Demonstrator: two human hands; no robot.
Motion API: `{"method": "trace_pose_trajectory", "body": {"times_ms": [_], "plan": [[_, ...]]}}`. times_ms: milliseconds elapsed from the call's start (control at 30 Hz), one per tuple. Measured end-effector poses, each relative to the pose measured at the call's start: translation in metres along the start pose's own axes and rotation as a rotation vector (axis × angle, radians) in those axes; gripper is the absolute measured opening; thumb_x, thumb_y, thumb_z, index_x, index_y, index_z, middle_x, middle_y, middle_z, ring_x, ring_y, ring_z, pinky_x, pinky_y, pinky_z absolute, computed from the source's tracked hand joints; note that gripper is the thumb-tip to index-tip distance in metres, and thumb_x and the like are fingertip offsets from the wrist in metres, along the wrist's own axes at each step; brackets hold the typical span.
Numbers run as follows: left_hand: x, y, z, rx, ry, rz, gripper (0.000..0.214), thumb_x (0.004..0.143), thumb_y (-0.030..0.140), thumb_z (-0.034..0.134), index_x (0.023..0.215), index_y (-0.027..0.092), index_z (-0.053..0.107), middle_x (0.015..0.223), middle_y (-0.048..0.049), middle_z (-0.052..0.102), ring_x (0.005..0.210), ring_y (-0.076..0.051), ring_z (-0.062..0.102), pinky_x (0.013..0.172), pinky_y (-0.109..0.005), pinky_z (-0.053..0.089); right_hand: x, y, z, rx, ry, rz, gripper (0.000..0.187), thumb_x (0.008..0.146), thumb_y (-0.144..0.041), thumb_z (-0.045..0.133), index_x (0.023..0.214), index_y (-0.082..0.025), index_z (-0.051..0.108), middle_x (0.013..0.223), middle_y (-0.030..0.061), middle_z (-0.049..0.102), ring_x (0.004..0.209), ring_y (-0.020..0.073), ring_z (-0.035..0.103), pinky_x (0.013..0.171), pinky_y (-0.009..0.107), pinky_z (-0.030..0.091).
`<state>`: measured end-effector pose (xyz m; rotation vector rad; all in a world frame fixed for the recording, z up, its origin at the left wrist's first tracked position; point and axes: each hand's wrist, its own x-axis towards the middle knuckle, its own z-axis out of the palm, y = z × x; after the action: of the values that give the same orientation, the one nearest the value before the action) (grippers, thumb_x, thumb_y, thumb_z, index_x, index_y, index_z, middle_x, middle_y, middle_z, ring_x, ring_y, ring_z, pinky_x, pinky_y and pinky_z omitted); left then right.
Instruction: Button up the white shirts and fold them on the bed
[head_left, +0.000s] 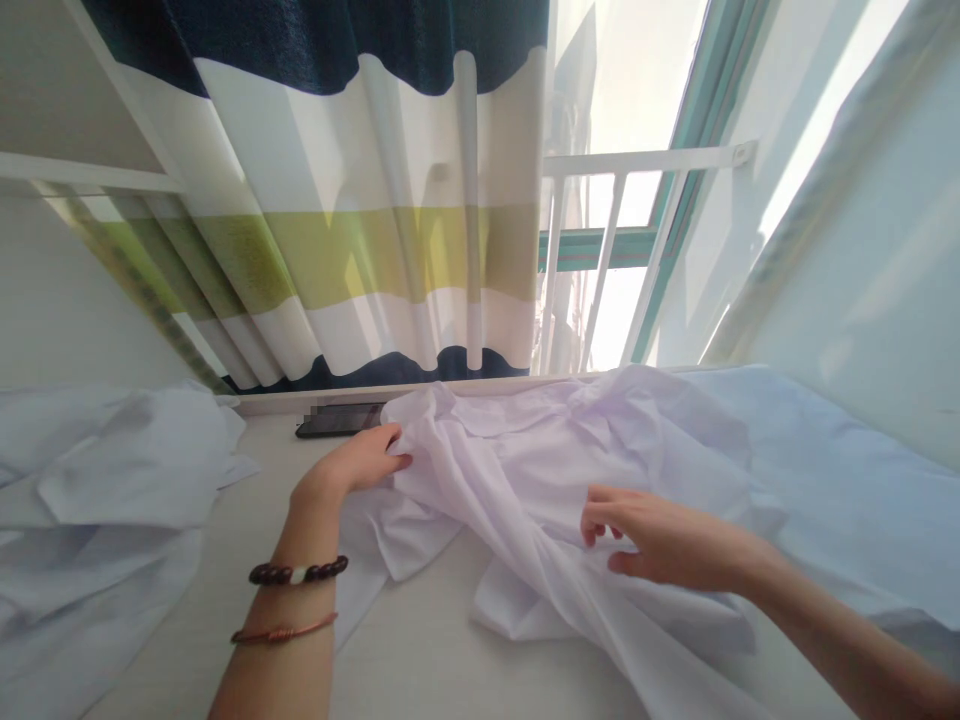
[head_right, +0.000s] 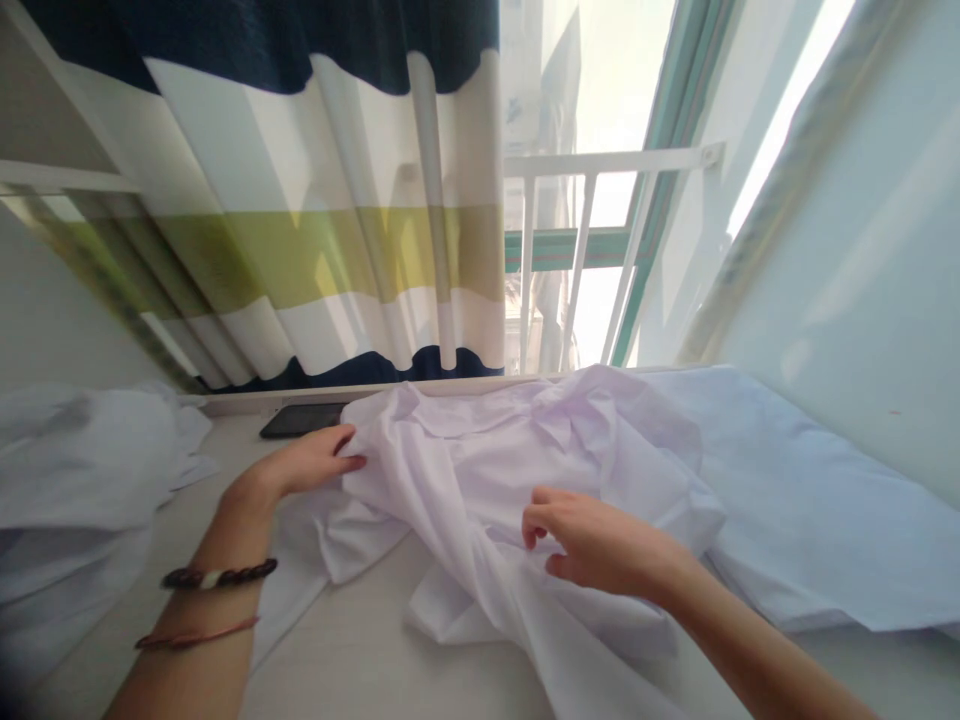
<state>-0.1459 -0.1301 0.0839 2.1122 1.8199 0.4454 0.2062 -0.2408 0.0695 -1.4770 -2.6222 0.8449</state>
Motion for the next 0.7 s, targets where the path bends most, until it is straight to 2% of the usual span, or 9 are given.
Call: {"method": "trace_pose_trajectory", "body": {"times_ms": [133,200,233,300,367,467,533,600,700], "plan": [[0.000,0.018,-0.009,0.117,0.360,0.000,0.012,0.085,0.025,0.053,0.096,0.019,0.054,0.101,-0.0104,0.063,0.101,-0.028,0.058,0.087,-0.040,0.044,0.006,0.002,0.026,0.058,-0.035,-0.085,0.020,0.071,-0.016,0.065,0.091,-0.020,0.065,0.098,0.0025,0.062,0.084,0.0178,0.060,0.077,0.028,0.048],[-0.003,0.030,-0.001,0.115,0.517,0.043,0.013,0.085,0.021,0.049,0.098,0.020,0.050,0.098,-0.0091,0.062,0.096,-0.026,0.058,0.082,-0.036,0.044,0.015,0.003,0.035,0.067,0.054,-0.112,0.027,0.070,-0.022,0.069,0.096,-0.019,0.063,0.101,0.0039,0.061,0.092,0.0203,0.059,0.083,0.030,0.047],[-0.006,0.035,0.005,0.107,0.527,0.082,0.009,0.085,0.021,0.049,0.094,0.021,0.050,0.089,-0.0062,0.062,0.086,-0.023,0.060,0.076,-0.033,0.045,0.019,0.003,0.038,0.064,0.103,-0.120,0.030,0.070,-0.024,0.071,0.099,-0.019,0.062,0.103,0.0047,0.061,0.095,0.0215,0.058,0.086,0.032,0.047],[-0.016,0.038,0.022,0.099,0.378,0.197,0.006,0.087,0.026,0.050,0.081,0.023,0.050,0.070,0.0001,0.058,0.065,-0.019,0.058,0.064,-0.030,0.044,0.023,0.005,0.043,0.046,0.174,-0.145,0.032,0.074,-0.027,0.070,0.103,-0.019,0.060,0.106,0.0060,0.060,0.098,0.0226,0.056,0.089,0.035,0.046],[-0.029,0.030,0.043,0.127,0.162,0.358,0.016,0.088,0.032,0.051,0.077,0.022,0.054,0.069,0.0006,0.060,0.063,-0.018,0.058,0.063,-0.031,0.047,0.022,0.008,0.048,0.030,0.217,-0.191,0.034,0.078,-0.032,0.068,0.109,-0.021,0.060,0.109,0.0073,0.059,0.100,0.0233,0.055,0.091,0.037,0.045],[-0.046,0.004,0.070,0.172,0.211,0.546,0.029,0.086,0.038,0.058,0.106,0.018,0.063,0.111,-0.0101,0.067,0.105,-0.029,0.061,0.093,-0.043,0.048,0.016,0.012,0.055,0.020,0.255,-0.273,0.039,0.082,-0.040,0.068,0.117,-0.025,0.060,0.112,0.0078,0.056,0.103,0.0239,0.053,0.092,0.038,0.045],[-0.052,-0.012,0.082,0.186,0.225,0.588,0.050,0.085,0.044,0.062,0.127,0.018,0.058,0.125,-0.0122,0.062,0.118,-0.032,0.055,0.103,-0.049,0.043,0.013,0.013,0.057,0.030,0.273,-0.306,0.022,0.089,-0.034,0.061,0.108,-0.025,0.063,0.109,0.0068,0.058,0.102,0.0220,0.054,0.091,0.036,0.045],[-0.053,-0.021,0.086,0.175,0.213,0.568,0.046,0.088,0.043,0.060,0.129,0.021,0.059,0.121,-0.0110,0.064,0.113,-0.030,0.057,0.099,-0.048,0.046,0.010,0.015,0.055,0.052,0.281,-0.313,0.013,0.094,-0.024,0.050,0.096,-0.022,0.063,0.102,0.0059,0.061,0.097,0.0193,0.056,0.088,0.032,0.045],[-0.050,-0.021,0.085,0.138,0.199,0.529,0.025,0.092,0.027,0.050,0.106,0.021,0.070,0.099,-0.0085,0.066,0.094,-0.026,0.061,0.086,-0.042,0.051,0.004,0.022,0.044,0.061,0.318,-0.212,0.016,0.096,-0.020,0.043,0.090,-0.020,0.058,0.093,0.0045,0.062,0.084,0.0171,0.058,0.078,0.029,0.045]]}}
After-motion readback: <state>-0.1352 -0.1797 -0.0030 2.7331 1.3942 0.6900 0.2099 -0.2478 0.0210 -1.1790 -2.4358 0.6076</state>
